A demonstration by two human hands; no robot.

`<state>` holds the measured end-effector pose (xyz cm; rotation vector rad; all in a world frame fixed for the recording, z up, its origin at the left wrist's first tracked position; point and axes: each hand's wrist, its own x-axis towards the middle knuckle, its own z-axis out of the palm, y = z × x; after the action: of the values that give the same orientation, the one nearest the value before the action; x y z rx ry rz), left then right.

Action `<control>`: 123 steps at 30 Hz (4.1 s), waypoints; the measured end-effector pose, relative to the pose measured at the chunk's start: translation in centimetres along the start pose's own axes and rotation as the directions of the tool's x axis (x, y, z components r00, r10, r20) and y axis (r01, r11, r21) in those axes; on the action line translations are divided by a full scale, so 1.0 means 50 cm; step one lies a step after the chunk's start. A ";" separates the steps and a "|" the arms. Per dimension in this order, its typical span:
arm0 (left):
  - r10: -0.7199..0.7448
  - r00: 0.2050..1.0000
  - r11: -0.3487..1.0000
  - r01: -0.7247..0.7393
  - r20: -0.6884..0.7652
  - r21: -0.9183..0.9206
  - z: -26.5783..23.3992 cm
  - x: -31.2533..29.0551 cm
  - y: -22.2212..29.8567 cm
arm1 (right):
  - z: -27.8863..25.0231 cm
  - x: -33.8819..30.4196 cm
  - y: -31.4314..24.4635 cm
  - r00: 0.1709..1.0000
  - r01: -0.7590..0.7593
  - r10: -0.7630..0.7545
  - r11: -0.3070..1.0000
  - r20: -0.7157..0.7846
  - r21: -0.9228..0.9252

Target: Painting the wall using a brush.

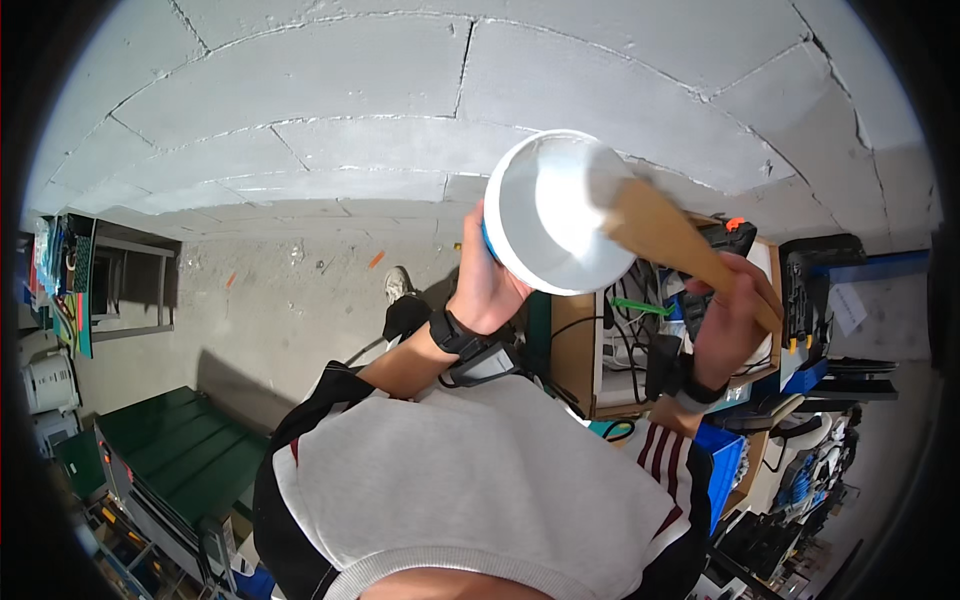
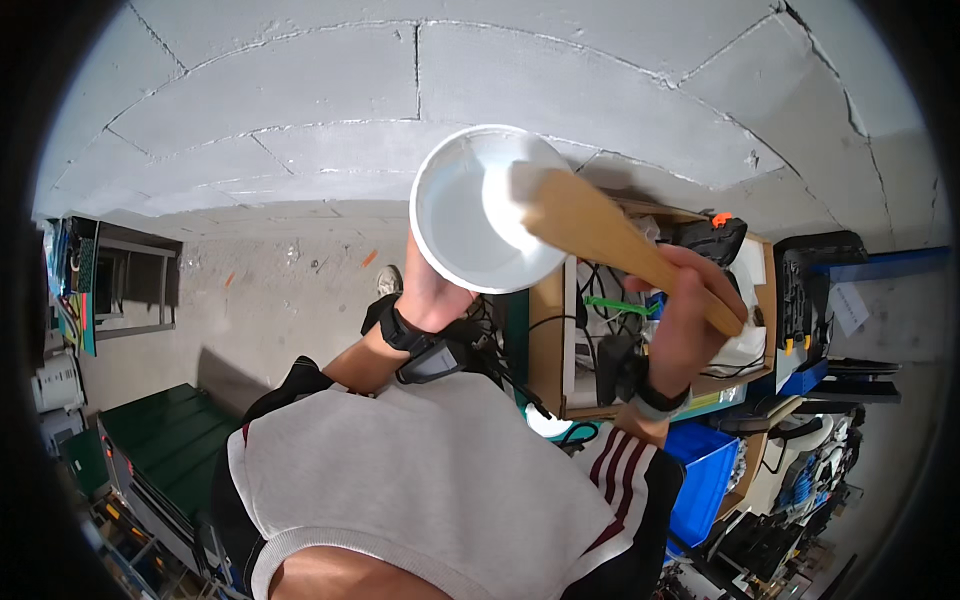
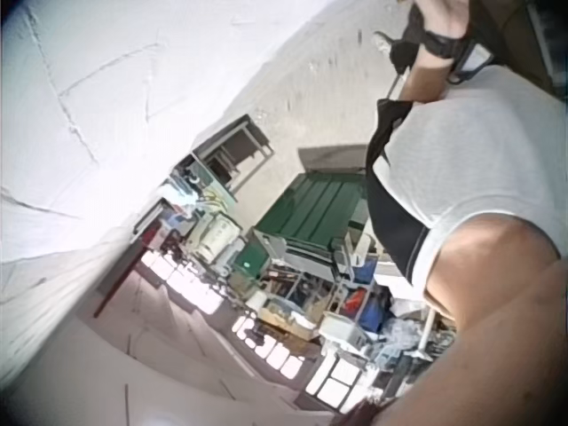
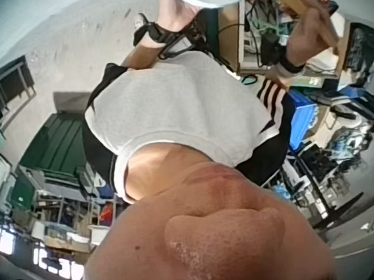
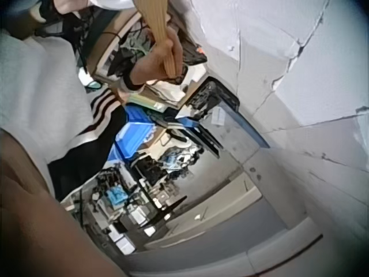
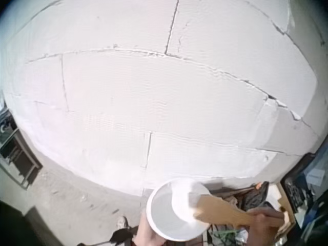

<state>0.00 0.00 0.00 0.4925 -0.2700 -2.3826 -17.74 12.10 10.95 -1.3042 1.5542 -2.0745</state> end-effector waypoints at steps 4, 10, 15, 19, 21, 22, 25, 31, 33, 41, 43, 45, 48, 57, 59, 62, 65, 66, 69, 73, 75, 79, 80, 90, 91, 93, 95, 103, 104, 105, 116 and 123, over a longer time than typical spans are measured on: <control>0.041 0.995 0.999 -0.041 -0.091 -0.003 0.002 -0.020 -0.005 | 0.041 0.012 -0.009 0.974 -0.063 0.113 0.967 0.196 -0.247; 0.064 0.991 0.998 -0.061 -0.119 0.031 -0.025 -0.032 -0.025 | 0.051 0.029 0.013 0.933 -0.061 0.154 0.958 0.326 -0.280; 0.080 0.990 0.996 -0.075 -0.120 0.041 -0.015 -0.042 -0.031 | 0.047 0.037 0.022 0.900 -0.115 0.220 0.953 0.377 -0.281; 0.084 0.987 0.994 -0.072 -0.137 0.087 -0.004 -0.043 -0.035 | 0.033 0.048 -0.006 0.928 -0.161 0.247 0.941 0.279 -0.297; 0.077 0.989 0.992 -0.064 -0.123 0.105 0.000 -0.037 -0.038 | 0.025 0.048 0.019 0.929 -0.086 0.201 0.934 0.311 -0.347; 0.063 0.990 0.993 -0.051 -0.122 0.104 0.001 -0.033 -0.041 | 0.020 0.048 0.029 0.921 -0.012 0.162 0.920 0.353 -0.393; 0.033 0.993 0.994 -0.022 -0.111 0.105 0.010 -0.027 -0.049 | 0.009 0.050 0.034 0.951 -0.019 0.118 0.945 0.286 -0.328; -0.004 0.998 0.993 0.011 -0.059 0.120 0.024 -0.010 -0.059 | -0.052 0.066 0.049 0.965 -0.255 0.261 0.958 0.033 -0.132; -0.014 0.998 0.994 0.020 -0.057 0.105 0.025 -0.004 -0.062 | -0.067 0.071 0.068 0.959 -0.278 0.282 0.956 -0.030 0.094; -0.051 0.999 0.992 0.051 -0.003 0.119 0.030 0.012 -0.071 | -0.100 0.090 0.089 0.880 -0.431 0.472 0.839 -0.052 0.332; -0.042 0.999 0.993 0.042 0.002 0.113 0.034 0.015 -0.070 | -0.101 0.091 0.095 0.884 -0.425 0.464 0.849 -0.060 0.314; -0.034 0.999 0.994 0.034 0.001 0.108 0.036 0.016 -0.070 | -0.094 0.084 0.079 0.912 -0.395 0.407 0.904 -0.050 0.161; -0.031 0.999 0.994 0.033 -0.012 0.103 0.034 0.016 -0.068 | -0.070 0.069 0.055 0.949 -0.313 0.316 0.944 0.007 -0.105; -0.042 0.999 0.990 0.046 -0.033 0.130 0.034 0.011 -0.063 | -0.030 0.065 0.062 0.972 -0.152 0.183 0.968 0.146 -0.200; -0.045 0.999 0.991 0.047 -0.019 0.122 0.029 0.013 -0.063 | -0.041 0.072 0.062 0.977 -0.156 0.180 0.969 0.115 -0.193; -0.028 1.000 0.991 0.027 0.011 0.130 0.017 0.015 -0.065 | -0.050 0.078 0.070 0.984 -0.167 0.176 0.970 0.040 -0.179; -0.029 1.000 0.993 0.030 -0.011 0.112 0.017 0.013 -0.066 | -0.054 0.079 0.075 0.983 -0.183 0.183 0.968 -0.011 -0.172; -0.029 1.000 0.993 0.030 -0.009 0.113 0.018 0.012 -0.066 | -0.056 0.080 0.075 0.981 -0.194 0.194 0.966 -0.015 -0.170; -0.030 0.999 0.994 0.032 -0.020 0.106 0.022 0.008 -0.067 | -0.059 0.081 0.079 0.981 -0.194 0.187 0.967 -0.062 -0.163; -0.044 0.999 0.995 0.045 -0.015 0.090 0.022 0.012 -0.067 | -0.074 0.094 0.088 0.950 -0.262 0.257 0.965 -0.178 -0.002; -0.058 0.998 0.995 0.057 0.005 0.082 0.017 0.021 -0.067 | -0.106 0.098 0.116 0.936 -0.293 0.334 0.914 -0.114 0.279; -0.088 0.995 0.995 0.087 0.044 0.043 0.005 0.034 -0.072 | -0.148 0.101 0.132 0.902 -0.328 0.430 0.725 -0.027 0.605; -0.091 0.995 0.995 0.089 0.047 0.039 0.013 0.027 -0.074 | -0.164 0.099 0.126 0.902 -0.323 0.431 0.692 -0.011 0.645; -0.115 0.993 0.991 0.113 0.026 0.072 0.008 0.007 -0.072 | -0.237 0.221 0.081 0.882 0.105 0.173 0.835 -0.438 0.541; -0.097 0.995 0.993 0.095 0.018 0.076 0.005 0.007 -0.074 | -0.242 0.239 0.077 0.882 0.153 0.083 0.881 -0.463 0.448; -0.103 0.994 0.995 0.102 0.023 0.015 -0.002 0.010 -0.073 | -0.234 0.272 0.084 0.856 0.191 0.042 0.900 -0.515 0.392; -0.088 0.996 0.996 0.088 0.003 0.013 -0.003 0.010 -0.071 | -0.211 0.292 0.095 0.853 0.352 -0.246 0.922 -0.460 0.160; -0.075 0.997 0.995 0.076 -0.013 0.064 0.005 0.011 -0.063 | -0.182 0.312 0.109 0.819 0.200 -0.173 0.980 -0.547 -0.010; -0.076 0.997 0.996 0.077 -0.027 0.055 0.003 0.012 -0.062 | -0.178 0.308 0.106 0.813 0.181 -0.176 0.982 -0.555 -0.046; -0.073 0.997 0.996 0.074 -0.025 0.053 0.002 0.013 -0.061 | -0.182 0.303 0.103 0.815 0.183 -0.177 0.982 -0.552 -0.045; -0.128 0.992 0.990 0.129 -0.016 0.050 0.011 0.015 -0.069 | -0.153 0.308 0.065 0.824 0.219 -0.280 0.959 -0.493 -0.179; -0.122 0.993 0.991 0.122 0.001 0.059 -0.001 0.020 -0.067 | -0.130 0.305 0.025 0.803 0.277 -0.292 0.955 -0.520 -0.109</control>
<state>-2.64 1.85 -1.39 0.5447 -0.3208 -2.5006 -31.82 5.98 17.37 -1.0731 1.6682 -2.8031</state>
